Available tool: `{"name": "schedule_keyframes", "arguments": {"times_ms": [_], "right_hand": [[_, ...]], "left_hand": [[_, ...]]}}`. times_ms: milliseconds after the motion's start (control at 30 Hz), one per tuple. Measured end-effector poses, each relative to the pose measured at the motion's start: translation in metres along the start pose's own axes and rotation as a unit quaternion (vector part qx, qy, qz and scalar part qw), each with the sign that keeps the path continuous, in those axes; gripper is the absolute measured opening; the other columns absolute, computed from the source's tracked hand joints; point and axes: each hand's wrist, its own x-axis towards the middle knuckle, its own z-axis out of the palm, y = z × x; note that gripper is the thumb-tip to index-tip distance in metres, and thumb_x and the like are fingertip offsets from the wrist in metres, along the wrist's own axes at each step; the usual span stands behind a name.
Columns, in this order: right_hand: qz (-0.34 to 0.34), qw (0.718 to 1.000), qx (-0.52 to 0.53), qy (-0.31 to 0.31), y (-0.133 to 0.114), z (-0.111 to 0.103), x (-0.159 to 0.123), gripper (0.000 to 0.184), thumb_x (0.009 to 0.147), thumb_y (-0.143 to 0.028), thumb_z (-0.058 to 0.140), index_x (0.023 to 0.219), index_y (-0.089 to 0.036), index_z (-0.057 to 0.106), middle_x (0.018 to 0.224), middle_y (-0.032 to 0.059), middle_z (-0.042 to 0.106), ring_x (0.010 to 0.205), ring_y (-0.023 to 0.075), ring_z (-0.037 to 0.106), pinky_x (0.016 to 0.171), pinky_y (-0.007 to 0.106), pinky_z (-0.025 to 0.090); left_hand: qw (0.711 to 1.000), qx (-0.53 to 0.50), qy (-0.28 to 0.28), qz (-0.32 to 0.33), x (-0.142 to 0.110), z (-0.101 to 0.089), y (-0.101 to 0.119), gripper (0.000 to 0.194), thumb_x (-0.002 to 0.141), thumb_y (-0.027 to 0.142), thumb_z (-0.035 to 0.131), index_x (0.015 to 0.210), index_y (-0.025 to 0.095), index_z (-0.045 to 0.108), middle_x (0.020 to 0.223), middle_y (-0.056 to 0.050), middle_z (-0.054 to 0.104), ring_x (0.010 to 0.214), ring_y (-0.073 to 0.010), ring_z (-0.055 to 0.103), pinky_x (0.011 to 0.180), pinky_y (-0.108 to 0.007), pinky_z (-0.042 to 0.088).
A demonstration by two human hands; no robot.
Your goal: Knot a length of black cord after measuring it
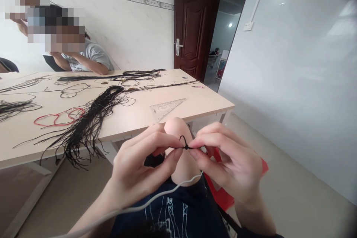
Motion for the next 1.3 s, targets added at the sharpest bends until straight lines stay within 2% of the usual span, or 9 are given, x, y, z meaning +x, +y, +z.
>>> {"name": "schedule_keyframes", "arguments": {"times_ms": [200, 333, 500, 600, 700, 767, 967, 1167, 1300], "right_hand": [[0.045, 0.999, 0.029, -0.011, 0.000, 0.001, 0.000, 0.012, 0.078, -0.011, 0.059, 0.086, -0.019, 0.059, 0.079, -0.0001, 0.055, 0.068, 0.0090, 0.052, 0.056, 0.021, 0.044], [0.081, 0.996, 0.037, -0.023, 0.000, 0.002, -0.001, 0.014, 0.080, -0.013, 0.057, 0.091, -0.021, 0.057, 0.084, 0.0000, 0.055, 0.061, 0.0075, 0.047, 0.053, 0.021, 0.043], [0.085, 0.996, 0.018, -0.019, -0.001, 0.002, -0.002, 0.019, 0.077, -0.019, 0.061, 0.096, -0.022, 0.057, 0.087, 0.0006, 0.055, 0.059, 0.0077, 0.046, 0.053, 0.021, 0.044], [0.075, 0.997, 0.018, -0.028, -0.001, 0.001, -0.002, 0.017, 0.077, -0.022, 0.062, 0.094, -0.021, 0.059, 0.085, 0.0011, 0.057, 0.066, 0.0102, 0.051, 0.057, 0.023, 0.045], [0.066, 0.997, 0.019, -0.032, -0.002, 0.000, -0.001, 0.008, 0.080, -0.019, 0.060, 0.088, -0.020, 0.061, 0.081, 0.0015, 0.058, 0.072, 0.0115, 0.055, 0.057, 0.022, 0.045], [0.062, 0.998, 0.023, -0.021, -0.002, 0.001, -0.001, 0.008, 0.080, -0.017, 0.059, 0.087, -0.020, 0.062, 0.079, 0.0012, 0.058, 0.071, 0.0113, 0.055, 0.056, 0.022, 0.045], [0.086, 0.996, 0.034, 0.004, -0.002, 0.003, -0.001, 0.007, 0.078, -0.016, 0.061, 0.084, -0.020, 0.062, 0.076, -0.0003, 0.058, 0.068, 0.0094, 0.054, 0.054, 0.020, 0.044], [0.154, 0.986, 0.059, 0.002, 0.002, 0.004, 0.001, 0.002, 0.078, -0.021, 0.061, 0.079, -0.019, 0.061, 0.073, -0.0011, 0.059, 0.062, 0.0086, 0.052, 0.051, 0.019, 0.043], [0.196, 0.978, 0.069, -0.006, 0.005, 0.003, 0.002, 0.008, 0.081, -0.026, 0.057, 0.077, -0.019, 0.058, 0.071, -0.0013, 0.057, 0.059, 0.0084, 0.050, 0.047, 0.019, 0.040]], "left_hand": [[0.999, -0.031, -0.007, -0.021, -0.001, 0.002, -0.003, 0.021, 0.077, 0.003, 0.050, 0.088, 0.021, 0.050, 0.065, 0.002, 0.044, 0.058, -0.0089, 0.042, 0.049, -0.024, 0.035], [0.999, -0.028, 0.009, -0.019, -0.003, 0.003, -0.004, 0.020, 0.078, 0.004, 0.049, 0.088, 0.021, 0.050, 0.065, 0.002, 0.047, 0.060, -0.0099, 0.047, 0.048, -0.023, 0.035], [1.000, -0.018, 0.014, 0.002, -0.004, 0.003, -0.004, 0.022, 0.076, 0.002, 0.051, 0.088, 0.020, 0.051, 0.064, 0.002, 0.044, 0.060, -0.0100, 0.046, 0.050, -0.024, 0.035], [0.999, 0.015, 0.017, 0.038, -0.003, 0.005, -0.005, 0.027, 0.073, -0.002, 0.053, 0.091, 0.019, 0.052, 0.066, 0.002, 0.045, 0.060, -0.0096, 0.044, 0.050, -0.025, 0.035], [0.992, 0.059, 0.032, 0.107, -0.002, 0.007, -0.007, 0.030, 0.070, -0.003, 0.057, 0.092, 0.017, 0.052, 0.068, 0.001, 0.047, 0.061, -0.0101, 0.042, 0.052, -0.027, 0.035], [0.989, 0.074, 0.040, 0.119, -0.002, 0.007, -0.008, 0.030, 0.069, -0.002, 0.058, 0.092, 0.016, 0.052, 0.069, 0.000, 0.048, 0.062, -0.0107, 0.043, 0.054, -0.029, 0.035], [0.999, 0.026, 0.006, 0.026, 0.000, 0.008, -0.005, 0.023, 0.075, -0.001, 0.053, 0.088, 0.019, 0.052, 0.069, 0.002, 0.050, 0.060, -0.0089, 0.045, 0.060, -0.029, 0.038], [0.997, 0.071, 0.008, 0.040, 0.001, 0.009, -0.005, 0.022, 0.074, 0.003, 0.057, 0.088, 0.019, 0.052, 0.071, 0.001, 0.051, 0.062, -0.0102, 0.046, 0.063, -0.028, 0.039], [0.999, 0.005, -0.005, -0.051, 0.010, 0.003, -0.002, 0.013, 0.085, 0.018, 0.045, 0.093, 0.019, 0.054, 0.087, -0.004, 0.055, 0.082, -0.0150, 0.052, 0.071, -0.028, 0.042]]}}
